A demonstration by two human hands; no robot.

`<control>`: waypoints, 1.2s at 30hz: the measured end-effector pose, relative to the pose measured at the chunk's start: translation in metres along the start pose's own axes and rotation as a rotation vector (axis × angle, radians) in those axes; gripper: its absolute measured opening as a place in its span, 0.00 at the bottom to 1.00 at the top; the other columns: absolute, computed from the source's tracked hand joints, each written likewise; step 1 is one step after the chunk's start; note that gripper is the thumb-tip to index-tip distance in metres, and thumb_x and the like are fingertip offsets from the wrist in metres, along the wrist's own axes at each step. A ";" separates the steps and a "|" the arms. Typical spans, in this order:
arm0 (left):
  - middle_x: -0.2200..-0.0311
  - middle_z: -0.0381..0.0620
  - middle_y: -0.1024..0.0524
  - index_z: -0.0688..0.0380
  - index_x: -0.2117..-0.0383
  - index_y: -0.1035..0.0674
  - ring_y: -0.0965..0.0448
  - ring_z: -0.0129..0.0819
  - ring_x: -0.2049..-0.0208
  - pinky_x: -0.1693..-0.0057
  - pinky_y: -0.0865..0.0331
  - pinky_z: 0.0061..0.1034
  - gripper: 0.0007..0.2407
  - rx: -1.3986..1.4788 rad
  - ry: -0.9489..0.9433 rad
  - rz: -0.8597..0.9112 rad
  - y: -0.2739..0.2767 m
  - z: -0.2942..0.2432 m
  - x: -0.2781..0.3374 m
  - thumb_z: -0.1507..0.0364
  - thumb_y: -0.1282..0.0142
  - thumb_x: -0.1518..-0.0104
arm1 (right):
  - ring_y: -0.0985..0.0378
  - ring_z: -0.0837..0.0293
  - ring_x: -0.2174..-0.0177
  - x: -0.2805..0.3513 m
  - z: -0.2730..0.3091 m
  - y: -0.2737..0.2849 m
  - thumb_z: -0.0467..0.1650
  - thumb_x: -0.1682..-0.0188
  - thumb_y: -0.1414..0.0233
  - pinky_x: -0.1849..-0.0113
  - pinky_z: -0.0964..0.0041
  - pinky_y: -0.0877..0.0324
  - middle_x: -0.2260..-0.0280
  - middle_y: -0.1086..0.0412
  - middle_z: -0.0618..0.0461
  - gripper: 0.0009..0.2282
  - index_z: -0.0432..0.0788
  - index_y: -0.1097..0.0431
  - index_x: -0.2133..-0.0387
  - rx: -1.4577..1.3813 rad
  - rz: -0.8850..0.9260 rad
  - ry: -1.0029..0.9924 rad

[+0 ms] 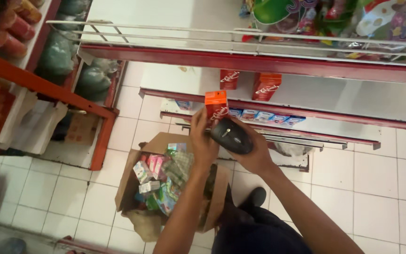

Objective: The person sprays a cleaning solution onto a cloth and wipes the interior surfaces of a refrigerated display case. After cleaning, the person picks up small packaged snack items from a cardboard box and places them onto the shelf inside the case.

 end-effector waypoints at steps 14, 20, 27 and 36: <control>0.43 0.56 0.27 0.61 0.38 0.28 0.18 0.43 0.49 0.45 0.23 0.28 0.26 0.010 -0.160 0.032 -0.007 0.017 -0.047 0.88 0.45 0.47 | 0.25 0.58 0.46 -0.040 -0.012 -0.003 0.22 0.61 0.37 0.47 0.65 0.31 0.43 0.29 0.41 0.36 0.37 0.41 0.35 0.094 -0.034 0.045; 0.42 0.58 0.26 0.61 0.39 0.27 0.20 0.46 0.44 0.41 0.22 0.31 0.27 -0.047 -0.209 0.031 -0.008 0.029 -0.050 0.90 0.47 0.49 | 0.25 0.57 0.45 -0.044 -0.022 -0.011 0.23 0.59 0.37 0.46 0.65 0.30 0.43 0.28 0.42 0.35 0.38 0.41 0.35 0.078 -0.070 -0.013; 0.42 0.58 0.27 0.61 0.38 0.29 0.21 0.49 0.43 0.40 0.23 0.30 0.35 -0.042 -0.184 0.102 -0.005 0.034 -0.058 0.96 0.54 0.59 | 0.24 0.56 0.46 -0.049 -0.034 -0.017 0.23 0.59 0.36 0.47 0.64 0.29 0.44 0.28 0.41 0.36 0.38 0.42 0.34 0.113 -0.101 -0.021; 0.44 0.56 0.25 0.59 0.37 0.29 0.18 0.44 0.47 0.42 0.21 0.29 0.34 0.009 -0.148 0.169 -0.010 0.042 -0.058 0.95 0.53 0.56 | 0.24 0.55 0.45 -0.044 -0.037 -0.024 0.23 0.58 0.38 0.46 0.63 0.29 0.44 0.28 0.40 0.35 0.37 0.44 0.34 0.106 -0.202 -0.015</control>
Point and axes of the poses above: each hand's wrist, its own x-axis away from the middle knuckle, its own y-axis out of the back of the hand, z = x × y, the point moved 3 cm from there along -x, towards the middle knuckle
